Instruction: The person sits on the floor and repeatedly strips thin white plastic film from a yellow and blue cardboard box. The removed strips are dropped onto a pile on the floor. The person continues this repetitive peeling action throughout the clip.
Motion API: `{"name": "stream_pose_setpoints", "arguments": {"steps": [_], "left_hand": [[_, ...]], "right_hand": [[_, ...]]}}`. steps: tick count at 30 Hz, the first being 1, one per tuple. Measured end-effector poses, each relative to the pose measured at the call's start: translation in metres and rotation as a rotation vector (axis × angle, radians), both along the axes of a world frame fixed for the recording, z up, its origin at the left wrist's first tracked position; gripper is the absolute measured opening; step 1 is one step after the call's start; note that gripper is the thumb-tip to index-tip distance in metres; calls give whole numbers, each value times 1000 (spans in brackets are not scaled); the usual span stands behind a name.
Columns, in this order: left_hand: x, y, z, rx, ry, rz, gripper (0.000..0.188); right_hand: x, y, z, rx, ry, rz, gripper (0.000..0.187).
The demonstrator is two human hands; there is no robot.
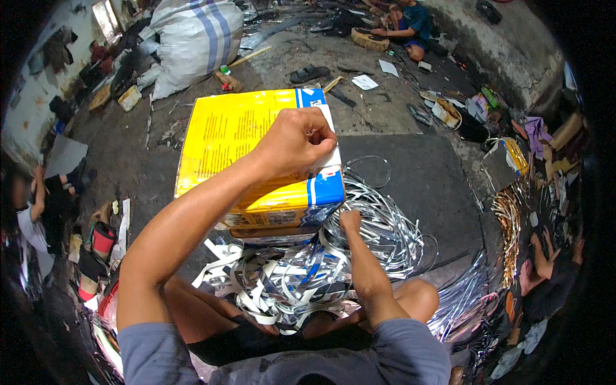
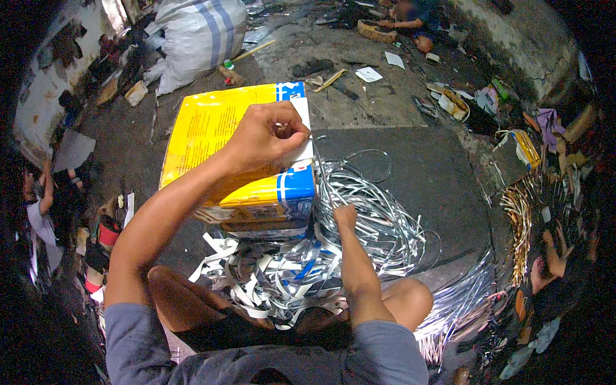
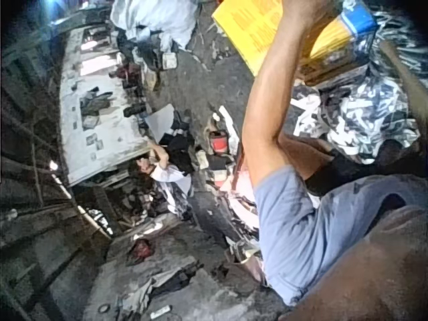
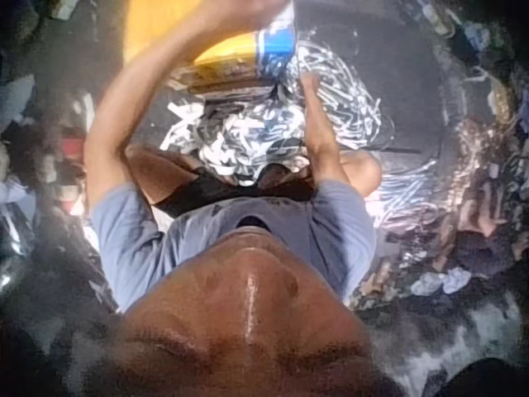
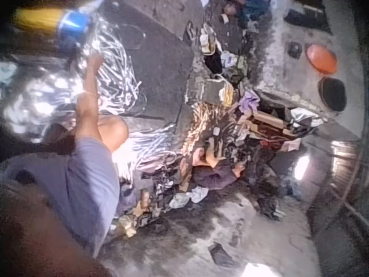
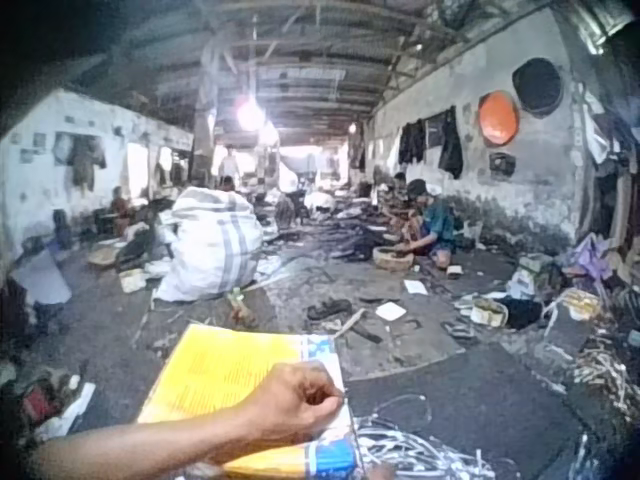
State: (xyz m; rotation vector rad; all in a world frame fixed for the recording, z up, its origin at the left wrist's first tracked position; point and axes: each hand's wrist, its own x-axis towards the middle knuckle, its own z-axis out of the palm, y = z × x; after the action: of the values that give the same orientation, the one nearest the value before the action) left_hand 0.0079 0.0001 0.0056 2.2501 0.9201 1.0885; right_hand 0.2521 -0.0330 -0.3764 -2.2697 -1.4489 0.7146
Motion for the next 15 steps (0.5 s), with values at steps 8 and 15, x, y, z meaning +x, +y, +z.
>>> {"name": "stream_pose_setpoints", "arguments": {"steps": [8,15], "left_hand": [[-2,1,1,37,24,-80,3],[-29,0,0,228,96,-182,6]], "right_hand": [[19,-27,-18,-118,16,-215,38],[32,-48,-53,-81,-99,-164,33]]}}
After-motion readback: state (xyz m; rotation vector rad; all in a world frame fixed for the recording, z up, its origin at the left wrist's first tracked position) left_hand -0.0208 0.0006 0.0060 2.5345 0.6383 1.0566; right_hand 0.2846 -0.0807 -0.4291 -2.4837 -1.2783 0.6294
